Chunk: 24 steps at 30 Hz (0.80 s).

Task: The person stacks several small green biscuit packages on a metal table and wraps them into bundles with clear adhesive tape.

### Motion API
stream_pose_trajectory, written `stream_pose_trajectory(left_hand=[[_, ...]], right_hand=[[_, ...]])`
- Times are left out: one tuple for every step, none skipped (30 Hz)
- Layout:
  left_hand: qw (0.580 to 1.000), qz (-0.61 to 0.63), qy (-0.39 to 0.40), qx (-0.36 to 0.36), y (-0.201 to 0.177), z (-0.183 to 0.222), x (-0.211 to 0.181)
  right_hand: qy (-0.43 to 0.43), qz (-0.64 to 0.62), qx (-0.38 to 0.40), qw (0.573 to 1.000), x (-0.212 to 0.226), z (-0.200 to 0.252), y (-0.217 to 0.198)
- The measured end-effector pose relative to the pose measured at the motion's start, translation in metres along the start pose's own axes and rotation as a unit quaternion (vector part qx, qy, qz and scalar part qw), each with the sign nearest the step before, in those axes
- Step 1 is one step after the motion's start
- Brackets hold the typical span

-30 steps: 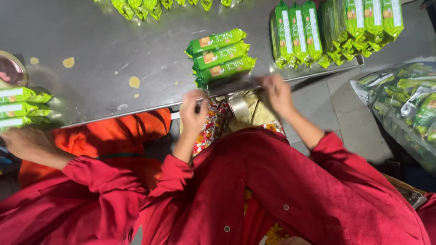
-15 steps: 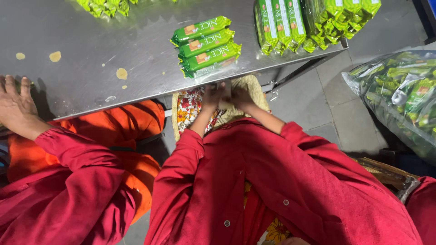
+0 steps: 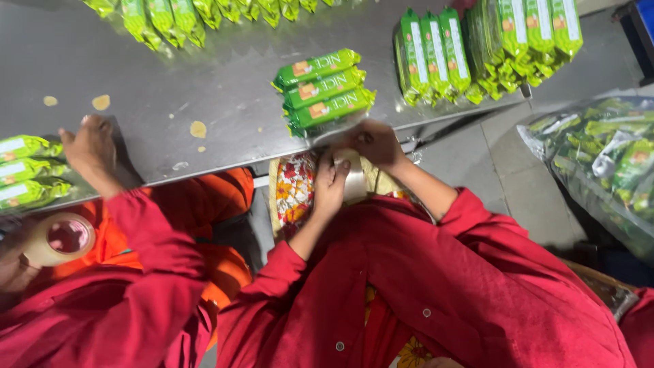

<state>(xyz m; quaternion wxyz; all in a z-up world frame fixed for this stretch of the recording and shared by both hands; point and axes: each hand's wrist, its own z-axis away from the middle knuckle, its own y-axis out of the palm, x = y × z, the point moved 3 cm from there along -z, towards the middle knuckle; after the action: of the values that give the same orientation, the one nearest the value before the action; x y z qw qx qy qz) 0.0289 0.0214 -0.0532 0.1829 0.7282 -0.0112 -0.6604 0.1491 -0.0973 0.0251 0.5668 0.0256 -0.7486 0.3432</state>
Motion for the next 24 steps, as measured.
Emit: stream_pose_trajectory(left_hand=[[0.998, 0.056, -0.001, -0.023, 0.002, 0.000, -0.014], [0.993, 0.112, -0.002, -0.046, 0.004, -0.001, -0.028], [0.992, 0.117, 0.015, -0.040, 0.008, 0.001, -0.042], [0.991, 0.123, 0.033, -0.034, 0.012, 0.004, -0.052], [0.990, 0.128, 0.050, -0.027, 0.015, 0.006, -0.060], [0.990, 0.139, 0.019, -0.017, 0.017, 0.008, -0.060], [0.989, 0.148, -0.011, -0.008, 0.017, 0.010, -0.058], [0.987, 0.158, -0.040, 0.000, 0.015, 0.013, -0.054], [0.991, 0.118, -0.057, -0.008, 0.008, 0.019, -0.050], [0.994, 0.077, -0.075, -0.015, -0.001, 0.025, -0.047], [0.995, 0.040, -0.092, -0.023, -0.007, 0.025, -0.042], [0.997, -0.080, 0.009, -0.019, -0.018, 0.016, -0.047], [0.974, -0.198, 0.110, -0.016, -0.034, 0.005, -0.056], [0.927, -0.311, 0.208, -0.013, -0.044, -0.008, -0.066], [0.907, -0.367, 0.207, -0.021, -0.053, -0.031, -0.072], [0.883, -0.421, 0.206, -0.028, -0.058, -0.063, -0.078], [0.883, -0.417, 0.216, -0.006, -0.064, -0.092, -0.086], [0.873, -0.462, 0.157, 0.022, -0.067, -0.130, -0.090], [0.845, -0.488, 0.217, 0.023, -0.065, -0.160, -0.100], [0.814, -0.511, 0.277, 0.024, -0.063, -0.177, -0.107], [0.857, -0.489, 0.156, 0.038, -0.068, -0.188, -0.103], [0.886, -0.460, 0.033, 0.053, -0.074, -0.197, -0.096], [0.899, -0.423, -0.093, 0.068, -0.080, -0.198, -0.086], [0.902, -0.420, -0.075, 0.059, -0.083, -0.198, -0.082]], right_hand=[[-0.085, 0.005, -0.019, 0.996, 0.004, -0.023, 0.001], [-0.077, -0.022, -0.018, 0.997, 0.001, -0.055, 0.001], [-0.066, -0.050, -0.016, 0.996, -0.004, -0.089, 0.001], [-0.132, 0.001, -0.050, 0.990, -0.006, -0.123, 0.002], [-0.196, 0.051, -0.085, 0.976, -0.009, -0.157, 0.003], [-0.151, 0.060, -0.074, 0.984, -0.019, -0.192, 0.007], [-0.108, 0.067, -0.062, 0.990, -0.032, -0.223, 0.013], [-0.028, 0.042, 0.034, 0.998, -0.051, -0.241, 0.022], [0.052, 0.018, 0.129, 0.990, -0.072, -0.252, 0.030], [0.130, -0.007, 0.223, 0.966, -0.092, -0.256, 0.040], [0.133, 0.000, 0.255, 0.958, -0.107, -0.258, 0.045], [0.136, 0.008, 0.288, 0.948, -0.118, -0.257, 0.050], [0.138, 0.016, 0.321, 0.937, -0.123, -0.258, 0.054], [0.139, 0.043, 0.340, 0.929, -0.124, -0.262, 0.054], [0.143, 0.066, 0.361, 0.919, -0.121, -0.259, 0.057], [0.146, 0.089, 0.380, 0.909, -0.113, -0.254, 0.058], [0.075, 0.163, 0.290, 0.940, -0.097, -0.249, 0.052], [0.002, 0.234, 0.195, 0.953, -0.077, -0.239, 0.045], [-0.076, 0.304, 0.093, 0.945, -0.052, -0.231, 0.034], [-0.098, 0.269, 0.043, 0.957, -0.032, -0.213, 0.019], [-0.120, 0.234, -0.004, 0.965, -0.016, -0.184, 0.005], [-0.094, 0.232, -0.007, 0.968, -0.007, -0.157, -0.009], [-0.069, 0.229, -0.007, 0.971, -0.002, -0.125, -0.022], [0.017, 0.205, 0.022, 0.978, -0.004, -0.081, -0.030]])
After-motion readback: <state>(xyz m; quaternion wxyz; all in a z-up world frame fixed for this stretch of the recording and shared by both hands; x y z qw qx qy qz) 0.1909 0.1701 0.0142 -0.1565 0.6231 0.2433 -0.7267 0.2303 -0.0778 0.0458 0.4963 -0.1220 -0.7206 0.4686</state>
